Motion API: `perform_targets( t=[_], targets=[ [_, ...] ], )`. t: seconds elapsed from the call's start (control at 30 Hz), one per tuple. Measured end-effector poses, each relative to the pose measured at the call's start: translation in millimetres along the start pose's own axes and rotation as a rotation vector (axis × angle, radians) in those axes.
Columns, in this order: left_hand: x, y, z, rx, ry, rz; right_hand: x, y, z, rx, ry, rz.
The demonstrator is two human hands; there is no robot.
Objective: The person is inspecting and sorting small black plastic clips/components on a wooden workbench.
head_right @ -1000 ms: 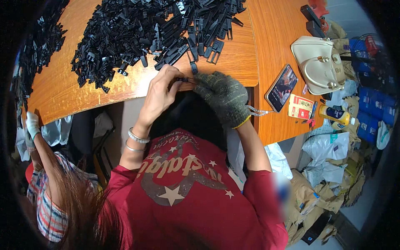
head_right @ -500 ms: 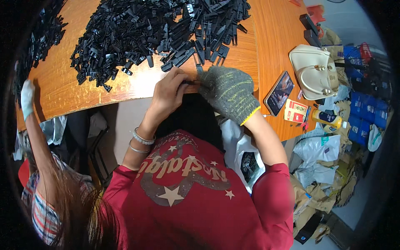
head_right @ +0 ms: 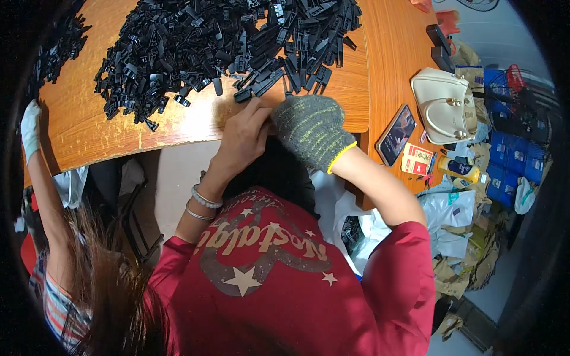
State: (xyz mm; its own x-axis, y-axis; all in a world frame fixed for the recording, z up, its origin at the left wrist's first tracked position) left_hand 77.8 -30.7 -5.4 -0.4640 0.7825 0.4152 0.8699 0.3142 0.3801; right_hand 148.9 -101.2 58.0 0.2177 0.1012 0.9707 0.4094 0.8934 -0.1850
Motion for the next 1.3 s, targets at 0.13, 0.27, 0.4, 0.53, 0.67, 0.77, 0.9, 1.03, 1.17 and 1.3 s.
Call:
perform_targets(
  t=[0.13,0.27,0.4,0.53,0.67,0.77,0.9,1.03,1.17,1.3],
  targets=[
    [3,-1,-2,0.018,-0.031,-0.013,-1,3,1,-0.019,0.022,0.029],
    [0,1,1,0.022,-0.048,-0.007,-2,1,-1,-0.038,-0.002,0.032],
    [1,-4,4,0.008,-0.057,-0.047,-10,-12,-10,-0.074,0.009,-0.036],
    [14,1,0,-0.041,-0.201,-0.084,13,-57,-12,-0.224,0.21,-0.315],
    [18,-10,16,0.571,-1.107,0.043,6,-81,-24,-0.412,0.93,-0.399],
    [8,-11,9,0.69,-1.06,0.106,11,-83,-20,-0.412,0.899,-0.388],
    [-14,-15,-8,0.802,-1.519,0.328,7,-84,-21,-0.453,1.009,-0.384],
    [-14,-17,-18,0.736,-1.27,0.257,5,-87,-25,-0.366,0.87,-0.45],
    [-15,-14,-23,0.766,-1.089,0.291,-1,-93,-25,-0.428,0.937,-0.387],
    [-22,-12,-24,0.772,-1.034,0.284,0,-100,-24,-0.371,0.851,-0.405]
  ],
)
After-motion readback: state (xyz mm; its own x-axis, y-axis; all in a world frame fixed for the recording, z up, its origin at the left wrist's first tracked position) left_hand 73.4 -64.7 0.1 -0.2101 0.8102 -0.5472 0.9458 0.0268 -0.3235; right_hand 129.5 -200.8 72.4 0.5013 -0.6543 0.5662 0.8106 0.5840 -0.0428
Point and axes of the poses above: each hand's wrist, its own y-axis towards the middle knuckle, its own x-axis out of the back of the hand, z = x × y, the point moved 6 cm from there along y, towards the middle knuckle, and after that the axes turned 5 degrees about -z, right-handed, at the moved point
